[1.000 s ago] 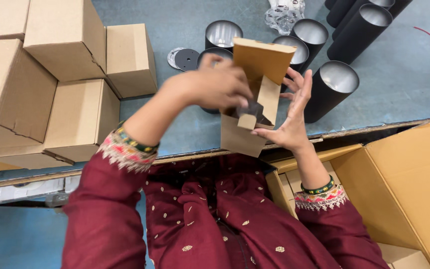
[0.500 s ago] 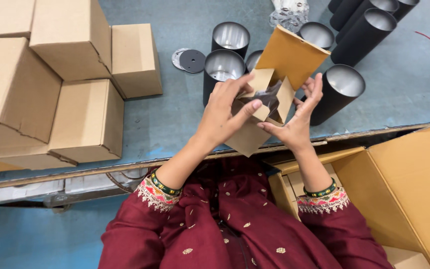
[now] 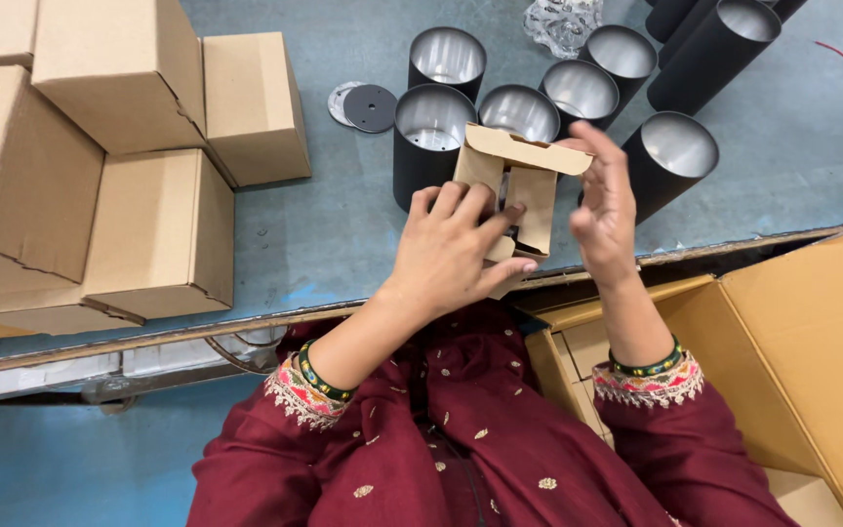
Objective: The person repeatedly picks small cardboard boxes, opens them, places a plastic-wrapped black cylindrical object inside, closes the boxes, and stacks them. The person also briefly handles a loose black cylinder and a clear plastic strip near the end.
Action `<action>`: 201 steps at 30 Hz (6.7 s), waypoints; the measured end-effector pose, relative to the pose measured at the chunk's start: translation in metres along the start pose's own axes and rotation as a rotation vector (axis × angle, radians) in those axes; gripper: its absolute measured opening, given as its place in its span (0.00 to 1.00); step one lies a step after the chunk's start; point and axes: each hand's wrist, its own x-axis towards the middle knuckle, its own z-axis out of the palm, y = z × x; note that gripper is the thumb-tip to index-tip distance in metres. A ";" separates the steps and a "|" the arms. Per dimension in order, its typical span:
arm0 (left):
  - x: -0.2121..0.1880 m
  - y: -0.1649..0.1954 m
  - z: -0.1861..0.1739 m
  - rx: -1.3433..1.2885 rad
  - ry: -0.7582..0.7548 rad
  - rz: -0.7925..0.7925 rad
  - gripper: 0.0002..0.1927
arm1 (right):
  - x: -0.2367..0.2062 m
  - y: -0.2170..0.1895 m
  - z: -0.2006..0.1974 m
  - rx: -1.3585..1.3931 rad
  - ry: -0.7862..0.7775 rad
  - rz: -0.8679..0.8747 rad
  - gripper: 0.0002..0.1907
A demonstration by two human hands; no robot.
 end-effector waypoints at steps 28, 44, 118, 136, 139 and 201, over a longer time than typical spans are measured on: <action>-0.064 0.008 0.026 -0.206 0.283 -0.229 0.20 | -0.028 -0.009 0.050 -0.590 -0.042 -0.370 0.21; -0.059 0.012 0.020 -0.373 0.248 -0.362 0.19 | -0.033 0.001 0.063 -0.566 0.014 -0.316 0.23; -0.144 -0.014 0.058 -0.557 -0.088 -0.346 0.05 | -0.372 -0.076 -0.180 -1.262 1.201 1.802 0.63; -0.095 -0.006 0.018 -0.878 -0.229 -0.301 0.42 | -0.109 -0.166 -0.098 -1.022 0.058 0.094 0.48; -0.085 -0.021 -0.004 -0.742 -0.180 -0.133 0.59 | -0.026 -0.128 -0.048 -0.721 -0.293 -0.099 0.46; -0.065 -0.043 0.033 -0.331 0.258 -0.265 0.24 | 0.075 -0.050 0.047 -0.616 -0.806 -0.273 0.59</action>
